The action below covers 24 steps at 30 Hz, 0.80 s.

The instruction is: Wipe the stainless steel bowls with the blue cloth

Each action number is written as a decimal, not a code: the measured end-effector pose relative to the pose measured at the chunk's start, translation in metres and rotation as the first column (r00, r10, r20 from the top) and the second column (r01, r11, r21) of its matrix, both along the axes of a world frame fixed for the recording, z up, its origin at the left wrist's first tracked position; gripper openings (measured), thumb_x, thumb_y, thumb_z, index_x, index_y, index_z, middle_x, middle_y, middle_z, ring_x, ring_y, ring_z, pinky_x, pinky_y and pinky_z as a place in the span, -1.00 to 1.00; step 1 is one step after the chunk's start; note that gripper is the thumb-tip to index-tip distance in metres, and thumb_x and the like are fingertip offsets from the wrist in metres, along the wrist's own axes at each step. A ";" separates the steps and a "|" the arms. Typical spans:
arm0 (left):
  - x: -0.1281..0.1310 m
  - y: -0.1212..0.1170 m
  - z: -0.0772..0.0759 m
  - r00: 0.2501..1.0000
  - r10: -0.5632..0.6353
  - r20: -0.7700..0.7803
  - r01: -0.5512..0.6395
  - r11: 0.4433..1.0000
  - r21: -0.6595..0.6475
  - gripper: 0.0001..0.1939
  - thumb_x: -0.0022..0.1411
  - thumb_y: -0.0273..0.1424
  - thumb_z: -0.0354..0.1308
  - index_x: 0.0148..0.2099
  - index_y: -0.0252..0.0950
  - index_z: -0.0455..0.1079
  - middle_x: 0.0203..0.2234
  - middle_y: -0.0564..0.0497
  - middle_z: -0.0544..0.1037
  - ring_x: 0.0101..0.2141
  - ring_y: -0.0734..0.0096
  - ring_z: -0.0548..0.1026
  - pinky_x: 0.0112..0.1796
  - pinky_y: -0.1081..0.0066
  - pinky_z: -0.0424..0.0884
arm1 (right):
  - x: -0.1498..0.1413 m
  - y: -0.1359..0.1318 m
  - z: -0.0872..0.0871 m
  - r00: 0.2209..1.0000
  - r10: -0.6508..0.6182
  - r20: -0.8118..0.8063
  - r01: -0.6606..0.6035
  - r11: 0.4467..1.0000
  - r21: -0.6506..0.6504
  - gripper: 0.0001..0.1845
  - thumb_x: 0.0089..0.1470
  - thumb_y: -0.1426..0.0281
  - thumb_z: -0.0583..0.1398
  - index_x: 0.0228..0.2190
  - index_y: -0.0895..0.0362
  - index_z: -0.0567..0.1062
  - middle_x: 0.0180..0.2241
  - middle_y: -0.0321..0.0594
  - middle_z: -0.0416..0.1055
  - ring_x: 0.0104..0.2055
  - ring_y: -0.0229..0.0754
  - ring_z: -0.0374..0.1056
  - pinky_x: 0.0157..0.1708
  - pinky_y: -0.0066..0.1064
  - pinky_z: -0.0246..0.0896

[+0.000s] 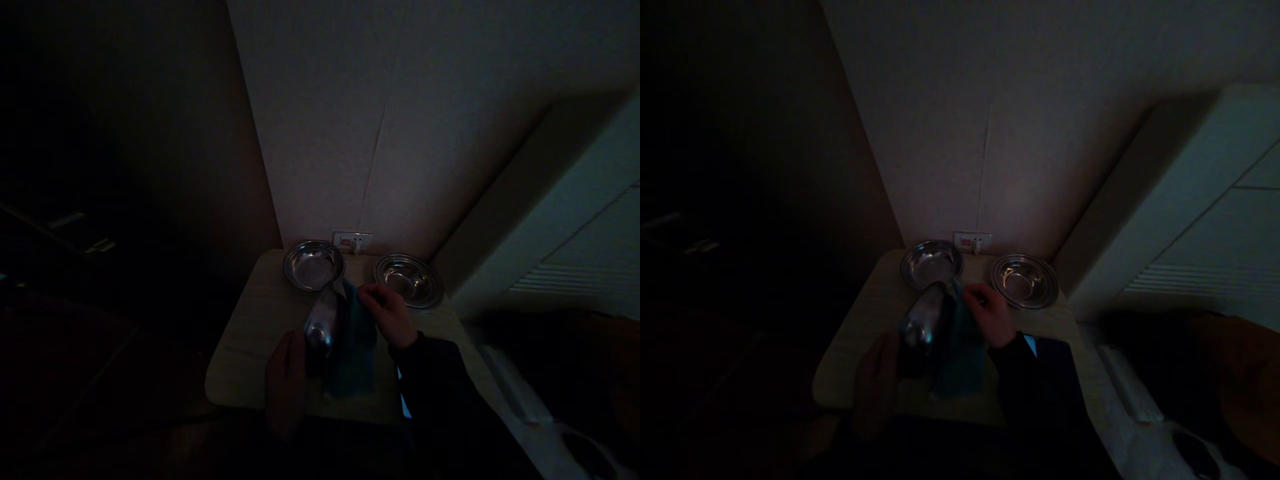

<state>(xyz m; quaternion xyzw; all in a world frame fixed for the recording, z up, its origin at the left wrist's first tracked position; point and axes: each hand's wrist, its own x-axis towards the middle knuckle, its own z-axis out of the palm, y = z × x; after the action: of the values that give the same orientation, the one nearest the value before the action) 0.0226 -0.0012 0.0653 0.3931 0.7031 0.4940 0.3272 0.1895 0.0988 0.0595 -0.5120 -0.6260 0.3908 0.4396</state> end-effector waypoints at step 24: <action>0.008 0.000 0.000 0.991 -0.066 -0.118 0.064 0.998 -0.017 -0.56 0.13 -0.11 -0.09 -0.57 -0.33 0.33 -0.71 0.04 0.38 -0.61 0.49 0.31 -0.59 0.53 0.22 | -0.033 -0.049 0.008 0.987 0.042 0.157 -0.088 0.952 0.293 -0.88 0.01 0.46 0.13 -0.38 0.13 0.48 -0.40 -0.19 0.37 -0.31 -0.20 0.31 -0.30 -0.36 0.23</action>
<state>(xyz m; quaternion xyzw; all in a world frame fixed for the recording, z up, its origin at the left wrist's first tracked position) 0.0308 -0.0014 0.0651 0.4424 0.7113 0.4542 0.3035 0.1565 0.0500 0.0677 -0.4466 -0.7255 0.2666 0.4507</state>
